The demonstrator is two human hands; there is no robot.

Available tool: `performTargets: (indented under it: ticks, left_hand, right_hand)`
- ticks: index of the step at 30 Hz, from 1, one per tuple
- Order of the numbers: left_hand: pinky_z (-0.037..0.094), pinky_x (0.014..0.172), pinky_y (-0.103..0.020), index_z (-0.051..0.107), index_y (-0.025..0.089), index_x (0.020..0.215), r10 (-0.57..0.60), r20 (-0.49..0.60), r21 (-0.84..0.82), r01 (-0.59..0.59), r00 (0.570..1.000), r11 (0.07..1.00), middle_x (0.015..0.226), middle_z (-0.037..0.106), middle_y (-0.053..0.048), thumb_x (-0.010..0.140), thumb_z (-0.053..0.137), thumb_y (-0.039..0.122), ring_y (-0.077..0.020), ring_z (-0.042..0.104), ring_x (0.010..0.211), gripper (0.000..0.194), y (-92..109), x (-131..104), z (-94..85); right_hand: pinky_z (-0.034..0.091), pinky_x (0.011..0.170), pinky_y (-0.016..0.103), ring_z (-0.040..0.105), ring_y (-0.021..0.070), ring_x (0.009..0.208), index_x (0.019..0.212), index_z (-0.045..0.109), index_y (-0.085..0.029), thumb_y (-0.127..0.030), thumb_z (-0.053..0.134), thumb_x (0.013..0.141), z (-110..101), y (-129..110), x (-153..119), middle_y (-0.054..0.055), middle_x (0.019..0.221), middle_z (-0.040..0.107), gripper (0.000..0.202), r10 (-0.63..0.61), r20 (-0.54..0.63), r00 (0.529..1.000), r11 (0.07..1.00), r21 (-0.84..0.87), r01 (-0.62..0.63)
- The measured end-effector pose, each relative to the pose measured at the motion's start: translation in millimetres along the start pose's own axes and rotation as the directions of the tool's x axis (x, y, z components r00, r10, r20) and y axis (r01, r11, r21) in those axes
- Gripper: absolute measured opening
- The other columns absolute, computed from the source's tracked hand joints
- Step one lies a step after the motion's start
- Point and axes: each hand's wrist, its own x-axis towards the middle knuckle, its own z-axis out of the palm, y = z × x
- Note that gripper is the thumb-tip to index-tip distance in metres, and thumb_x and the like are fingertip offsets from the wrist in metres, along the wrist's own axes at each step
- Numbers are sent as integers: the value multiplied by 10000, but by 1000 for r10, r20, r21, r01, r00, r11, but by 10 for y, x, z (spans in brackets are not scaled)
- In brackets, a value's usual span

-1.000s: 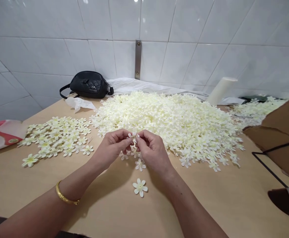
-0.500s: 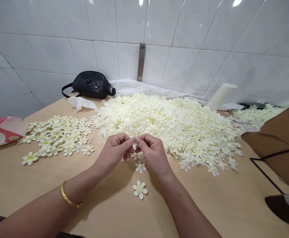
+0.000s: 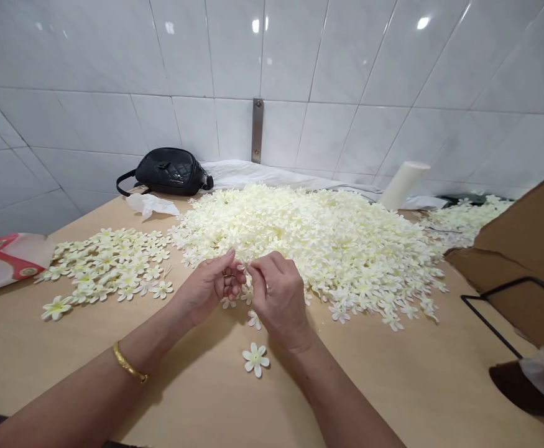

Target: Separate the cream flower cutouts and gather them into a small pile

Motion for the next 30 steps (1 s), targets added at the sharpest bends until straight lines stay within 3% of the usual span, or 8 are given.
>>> performTargets:
  ticks: [4,6,8,12,15,19,24,30]
  left_hand:
    - [357,424,-162,571,112,701,-34,31,-103,37,999,994,550,527,1,655,649,274,-60,482,459,186,-22,17,-14]
    - [378,458,-163,582,114,736,-25,-12,-146,23,1000,989,560,537,7,624,669,188,-55,489,471,160,-22,35,-37]
    - [391,490,-165,586,120,740,4,-57,-160,-13,998,987,587,544,12,602,676,147,-50,494,492,167,-12,50,-58]
    - [408,545,-178,589,132,745,137,-104,-64,-144,985,988,634,534,27,599,667,132,-47,487,539,166,14,39,-52]
    - [411,583,-183,584,138,776,221,-93,34,-218,971,975,645,534,30,613,642,119,-52,485,574,173,16,2,-2]
    - [425,623,-198,560,154,857,291,-47,134,-283,955,950,710,538,20,633,606,107,-74,503,643,233,12,-61,77]
    - [441,594,-224,520,174,980,344,15,265,-335,939,904,863,525,-17,672,579,154,-78,510,623,314,10,-116,124]
    - [431,585,-220,563,143,862,177,-66,168,-164,982,972,760,535,-7,643,642,242,-71,493,589,252,-3,-54,53]
  right_hand:
    - [361,672,293,461,152,683,732,603,-173,-65,436,741,28,1,-25,39,689,524,200,-227,51,973,964,-133,232]
    - [359,697,307,463,164,727,774,611,-181,-65,439,736,29,4,-29,49,736,530,212,-248,89,965,957,-129,258]
    - [366,712,310,470,170,760,810,608,-190,-103,443,762,20,2,-22,55,788,533,192,-174,102,979,982,-50,180]
    - [390,681,286,496,163,739,778,586,-190,-218,425,818,-15,-6,27,50,783,538,168,120,79,990,972,193,-133]
    - [387,624,265,496,151,674,764,590,-179,-315,449,811,-29,-5,62,29,710,540,202,306,189,933,881,316,-353]
    - [367,566,237,449,116,607,746,584,-159,-375,483,786,3,11,57,1,644,514,242,380,407,831,699,463,-546]
    - [355,563,224,419,93,585,661,539,-151,-354,525,759,59,54,23,-20,621,480,226,422,484,767,550,536,-640]
    - [328,519,208,388,84,543,626,492,-164,-345,516,768,19,40,53,-41,566,430,232,441,337,832,638,535,-555]
